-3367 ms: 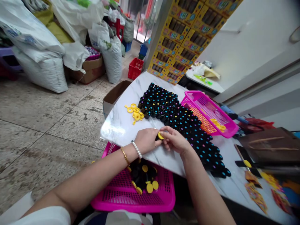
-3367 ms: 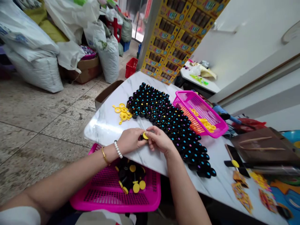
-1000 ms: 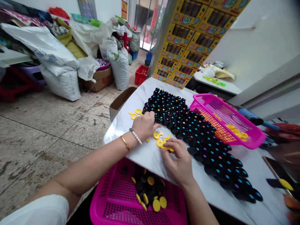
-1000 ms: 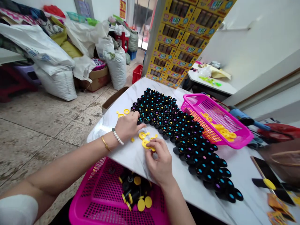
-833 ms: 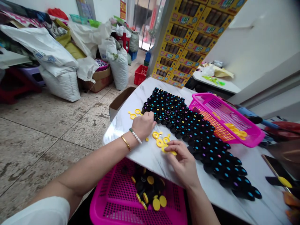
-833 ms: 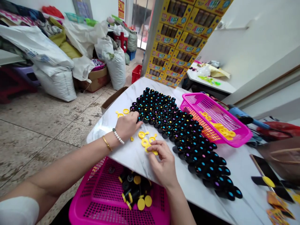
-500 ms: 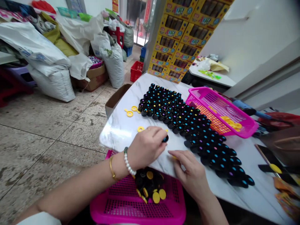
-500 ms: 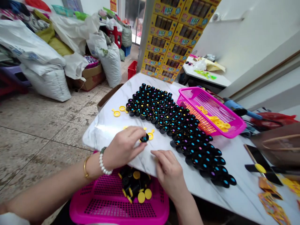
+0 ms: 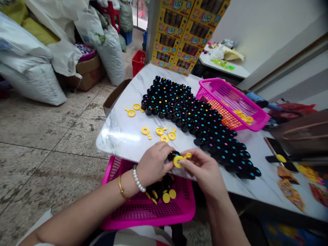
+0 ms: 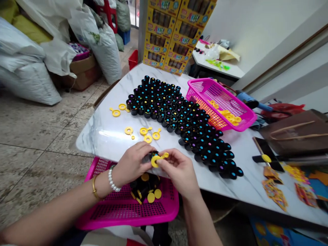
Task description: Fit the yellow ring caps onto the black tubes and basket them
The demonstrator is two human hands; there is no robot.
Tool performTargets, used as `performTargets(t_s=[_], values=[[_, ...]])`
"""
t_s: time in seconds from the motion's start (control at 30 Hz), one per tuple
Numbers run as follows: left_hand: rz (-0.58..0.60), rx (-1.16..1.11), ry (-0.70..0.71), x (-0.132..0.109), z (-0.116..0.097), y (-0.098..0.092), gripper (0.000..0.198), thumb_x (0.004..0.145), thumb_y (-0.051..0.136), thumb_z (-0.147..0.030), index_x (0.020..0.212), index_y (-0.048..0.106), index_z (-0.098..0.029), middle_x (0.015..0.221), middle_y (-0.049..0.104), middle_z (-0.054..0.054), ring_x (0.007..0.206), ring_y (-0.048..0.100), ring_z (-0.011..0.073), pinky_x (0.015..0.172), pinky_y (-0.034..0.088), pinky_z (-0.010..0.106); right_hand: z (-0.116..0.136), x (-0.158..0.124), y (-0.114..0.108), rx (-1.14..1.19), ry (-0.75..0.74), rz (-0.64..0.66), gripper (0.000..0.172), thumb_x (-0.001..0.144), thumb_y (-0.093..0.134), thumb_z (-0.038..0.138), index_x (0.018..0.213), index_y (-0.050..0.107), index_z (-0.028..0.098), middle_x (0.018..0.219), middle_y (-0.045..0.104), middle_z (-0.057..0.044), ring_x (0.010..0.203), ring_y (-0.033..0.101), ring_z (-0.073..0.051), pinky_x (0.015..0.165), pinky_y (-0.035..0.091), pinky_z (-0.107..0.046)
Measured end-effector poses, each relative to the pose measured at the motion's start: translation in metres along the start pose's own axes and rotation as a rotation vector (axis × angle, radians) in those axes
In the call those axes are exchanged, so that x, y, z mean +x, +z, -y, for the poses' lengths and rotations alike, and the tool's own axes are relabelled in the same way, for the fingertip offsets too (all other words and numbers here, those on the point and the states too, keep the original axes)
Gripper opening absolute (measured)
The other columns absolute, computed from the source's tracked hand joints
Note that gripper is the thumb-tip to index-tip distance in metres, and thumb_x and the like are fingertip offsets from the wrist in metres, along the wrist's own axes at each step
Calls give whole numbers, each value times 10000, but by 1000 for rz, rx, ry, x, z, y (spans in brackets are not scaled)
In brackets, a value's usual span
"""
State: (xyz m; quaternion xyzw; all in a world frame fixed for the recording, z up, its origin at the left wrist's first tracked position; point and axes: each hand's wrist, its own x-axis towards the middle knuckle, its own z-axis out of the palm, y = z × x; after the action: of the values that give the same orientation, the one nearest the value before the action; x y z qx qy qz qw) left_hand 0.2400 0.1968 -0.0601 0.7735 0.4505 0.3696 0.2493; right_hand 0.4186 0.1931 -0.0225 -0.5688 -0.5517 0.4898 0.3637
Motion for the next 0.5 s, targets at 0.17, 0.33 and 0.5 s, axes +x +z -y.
performTargets(t_s=[0.17,0.33,0.5], values=[[20,26,-18,-1,-1,1,206,798,672,-259,964,591,-168,936,584,55,920,548,216,848,475,363,0,19,15,-12,-78,-108,170,683,761,312,738,669,180,672,613,10,544,533,-98,473,411,-193],[37,43,-7,-1,0,2,218,823,648,-299,983,589,-163,924,580,58,915,548,214,839,473,352,-11,22,12,179,87,12,237,703,755,342,728,581,182,514,549,55,374,429,-62,356,320,-166],[43,54,-25,0,-1,1,210,832,635,-318,965,596,-160,899,581,55,893,555,212,817,477,346,-9,15,18,146,40,-53,215,723,746,332,738,584,191,630,619,29,486,546,-102,472,458,-209]])
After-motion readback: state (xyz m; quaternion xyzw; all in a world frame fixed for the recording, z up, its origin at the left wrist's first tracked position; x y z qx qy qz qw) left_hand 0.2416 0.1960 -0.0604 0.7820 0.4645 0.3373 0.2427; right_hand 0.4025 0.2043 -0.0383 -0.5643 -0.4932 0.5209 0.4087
